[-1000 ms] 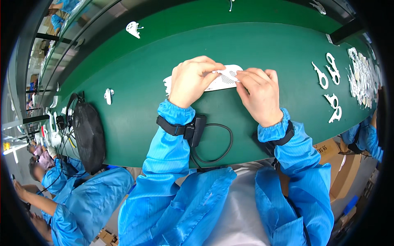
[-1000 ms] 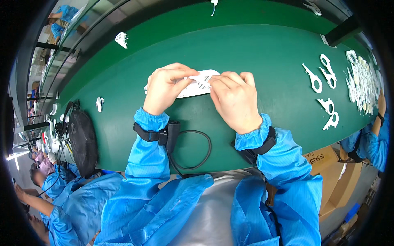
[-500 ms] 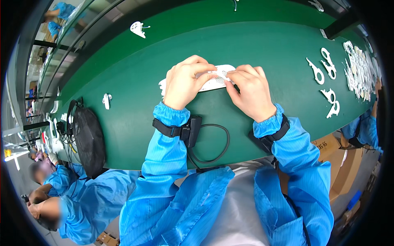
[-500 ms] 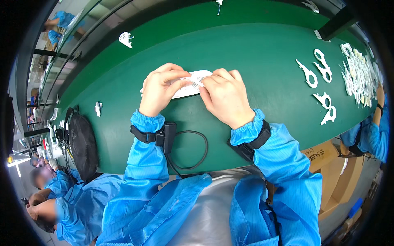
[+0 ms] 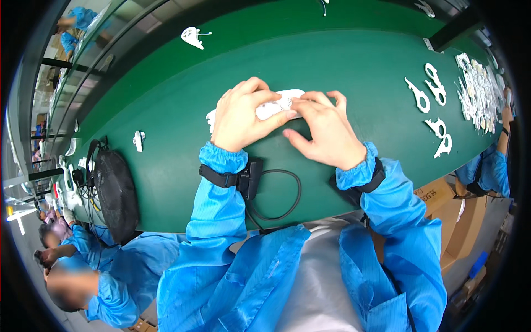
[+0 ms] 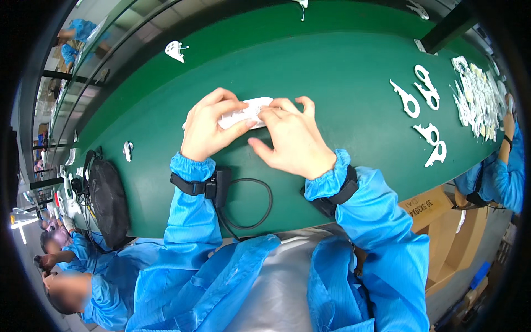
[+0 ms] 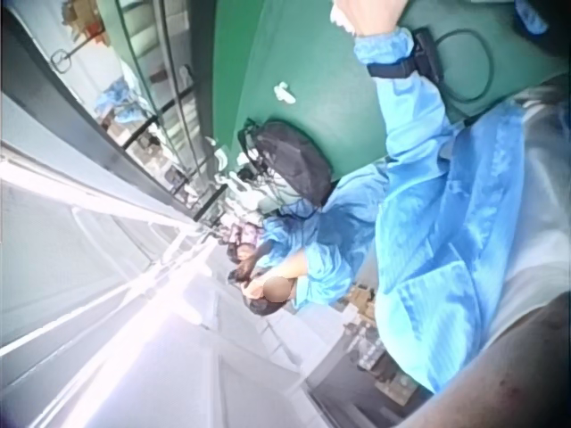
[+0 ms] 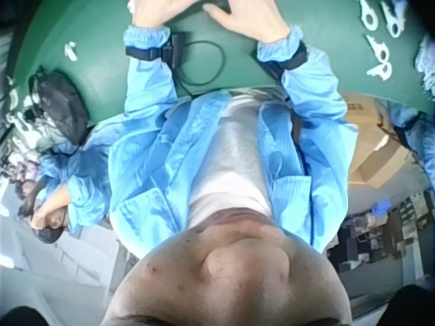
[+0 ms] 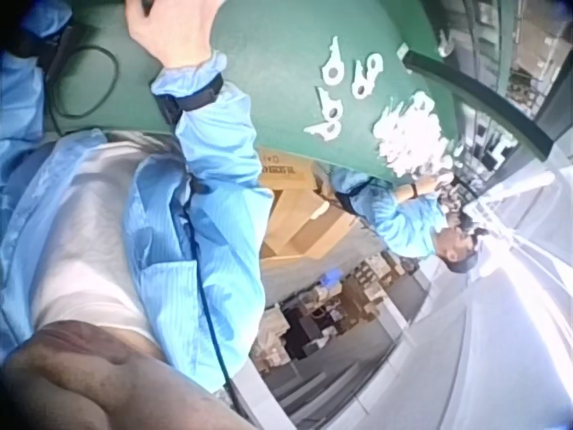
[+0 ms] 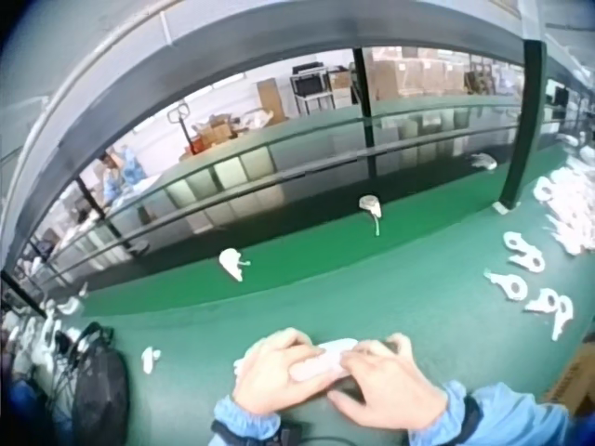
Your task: The person is assembling small white plastic components at a factory workstation.
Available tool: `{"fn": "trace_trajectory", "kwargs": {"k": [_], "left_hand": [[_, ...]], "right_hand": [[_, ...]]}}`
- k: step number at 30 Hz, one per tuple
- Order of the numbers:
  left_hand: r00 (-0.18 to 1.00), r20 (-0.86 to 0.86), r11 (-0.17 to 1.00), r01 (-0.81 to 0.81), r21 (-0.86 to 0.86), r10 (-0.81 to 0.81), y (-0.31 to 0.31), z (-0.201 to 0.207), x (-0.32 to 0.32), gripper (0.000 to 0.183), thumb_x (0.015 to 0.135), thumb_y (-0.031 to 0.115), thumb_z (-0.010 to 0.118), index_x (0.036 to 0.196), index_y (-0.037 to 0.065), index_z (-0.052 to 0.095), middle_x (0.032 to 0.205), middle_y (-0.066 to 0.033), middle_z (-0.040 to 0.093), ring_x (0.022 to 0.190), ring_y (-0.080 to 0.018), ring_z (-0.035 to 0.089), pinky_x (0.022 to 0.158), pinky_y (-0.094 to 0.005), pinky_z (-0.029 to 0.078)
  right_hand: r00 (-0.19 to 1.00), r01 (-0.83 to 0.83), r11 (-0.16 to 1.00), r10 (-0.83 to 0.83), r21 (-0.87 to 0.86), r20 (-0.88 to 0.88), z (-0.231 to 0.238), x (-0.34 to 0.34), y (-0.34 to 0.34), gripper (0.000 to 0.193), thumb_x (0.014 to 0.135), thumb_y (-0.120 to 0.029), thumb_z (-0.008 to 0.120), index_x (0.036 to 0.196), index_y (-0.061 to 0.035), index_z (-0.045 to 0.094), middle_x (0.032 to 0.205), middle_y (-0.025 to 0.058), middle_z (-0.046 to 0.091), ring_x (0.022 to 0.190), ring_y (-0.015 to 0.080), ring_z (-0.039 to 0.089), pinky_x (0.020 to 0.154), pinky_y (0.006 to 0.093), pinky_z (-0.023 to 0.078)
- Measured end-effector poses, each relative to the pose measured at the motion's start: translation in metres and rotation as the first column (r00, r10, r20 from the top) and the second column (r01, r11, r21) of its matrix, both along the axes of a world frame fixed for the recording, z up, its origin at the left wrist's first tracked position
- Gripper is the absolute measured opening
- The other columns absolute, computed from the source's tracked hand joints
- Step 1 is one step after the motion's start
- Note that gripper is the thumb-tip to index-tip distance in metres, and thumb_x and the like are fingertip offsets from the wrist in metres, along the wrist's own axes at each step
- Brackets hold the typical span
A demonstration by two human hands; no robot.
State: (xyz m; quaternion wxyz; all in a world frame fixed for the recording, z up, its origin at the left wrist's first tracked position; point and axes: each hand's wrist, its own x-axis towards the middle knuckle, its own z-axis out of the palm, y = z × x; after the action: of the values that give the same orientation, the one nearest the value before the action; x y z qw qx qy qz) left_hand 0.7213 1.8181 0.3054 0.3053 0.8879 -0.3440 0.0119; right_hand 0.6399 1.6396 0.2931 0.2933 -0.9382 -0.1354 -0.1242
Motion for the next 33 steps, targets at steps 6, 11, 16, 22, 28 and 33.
{"fn": "trace_trajectory", "kwargs": {"k": [6,11,16,22,28,33], "left_hand": [[0.957,0.256,0.989,0.115,0.091,-0.134,0.012,-0.012,-0.007,0.044,0.060,0.034,0.083,0.094,0.009,0.072,0.095,-0.0067,0.065,0.078,-0.0258,0.066,0.065,-0.0364,0.053],[0.945,0.282,0.982,0.139,0.124,-0.169,0.009,-0.011,-0.006,0.048,0.058,0.038,0.084,0.095,0.010,0.072,0.095,-0.0074,0.066,0.072,-0.0246,0.066,0.057,-0.0337,0.054],[0.917,0.374,0.989,0.098,0.114,-0.135,0.005,-0.016,-0.013,0.046,0.059,0.038,0.084,0.094,0.010,0.072,0.097,-0.0076,0.066,0.077,-0.0249,0.066,0.065,-0.0348,0.055],[0.933,0.321,0.985,0.171,0.002,-0.163,0.018,-0.001,-0.003,0.040,0.076,0.034,0.072,0.104,0.006,0.066,0.102,-0.0113,0.064,0.094,-0.0255,0.062,0.086,-0.0395,0.047],[0.825,-0.255,0.296,-0.443,-0.846,0.505,0.091,-0.031,0.035,0.020,0.094,0.026,0.052,0.098,0.006,0.051,0.084,-0.0054,0.058,0.076,-0.0140,0.057,0.068,-0.0286,0.044],[0.792,-0.406,0.247,-0.551,-0.797,0.455,0.095,-0.067,0.035,0.025,0.097,0.028,0.047,0.106,0.005,0.048,0.077,-0.0030,0.058,0.070,-0.0116,0.055,0.063,-0.0245,0.041]], "right_hand": [[0.990,-0.109,0.973,0.088,-0.203,-0.111,0.003,-0.014,0.001,0.058,0.075,-0.030,0.070,0.120,0.0033,0.055,0.126,0.0150,0.055,0.128,0.0256,0.043,0.108,0.0617,0.019],[0.998,-0.053,0.916,0.031,-0.397,-0.060,0.000,-0.026,0.010,0.060,0.077,-0.027,0.068,0.125,0.0043,0.051,0.133,0.0154,0.051,0.134,0.0244,0.036,0.111,0.0557,0.019],[0.997,-0.055,0.925,0.032,-0.376,-0.067,-0.006,-0.032,0.010,0.061,0.078,-0.027,0.068,0.126,0.0066,0.050,0.133,0.0178,0.051,0.134,0.0249,0.037,0.108,0.0549,0.024],[0.999,-0.035,0.957,0.037,-0.288,0.003,-0.013,-0.025,0.006,0.062,0.078,-0.028,0.068,0.126,0.0070,0.050,0.132,0.0189,0.052,0.129,0.0262,0.042,0.105,0.0543,0.029],[0.999,-0.029,0.942,0.042,-0.335,0.031,-0.013,-0.024,0.014,0.059,0.077,-0.028,0.068,0.122,0.0066,0.052,0.128,0.0186,0.054,0.129,0.0264,0.043,0.105,0.0576,0.026],[0.978,0.172,0.903,-0.204,-0.395,-0.042,-0.017,-0.005,0.010,0.071,0.082,-0.037,0.063,0.136,0.0039,0.040,0.143,0.0179,0.040,0.137,0.0284,0.032,0.107,0.0603,0.020]]}}
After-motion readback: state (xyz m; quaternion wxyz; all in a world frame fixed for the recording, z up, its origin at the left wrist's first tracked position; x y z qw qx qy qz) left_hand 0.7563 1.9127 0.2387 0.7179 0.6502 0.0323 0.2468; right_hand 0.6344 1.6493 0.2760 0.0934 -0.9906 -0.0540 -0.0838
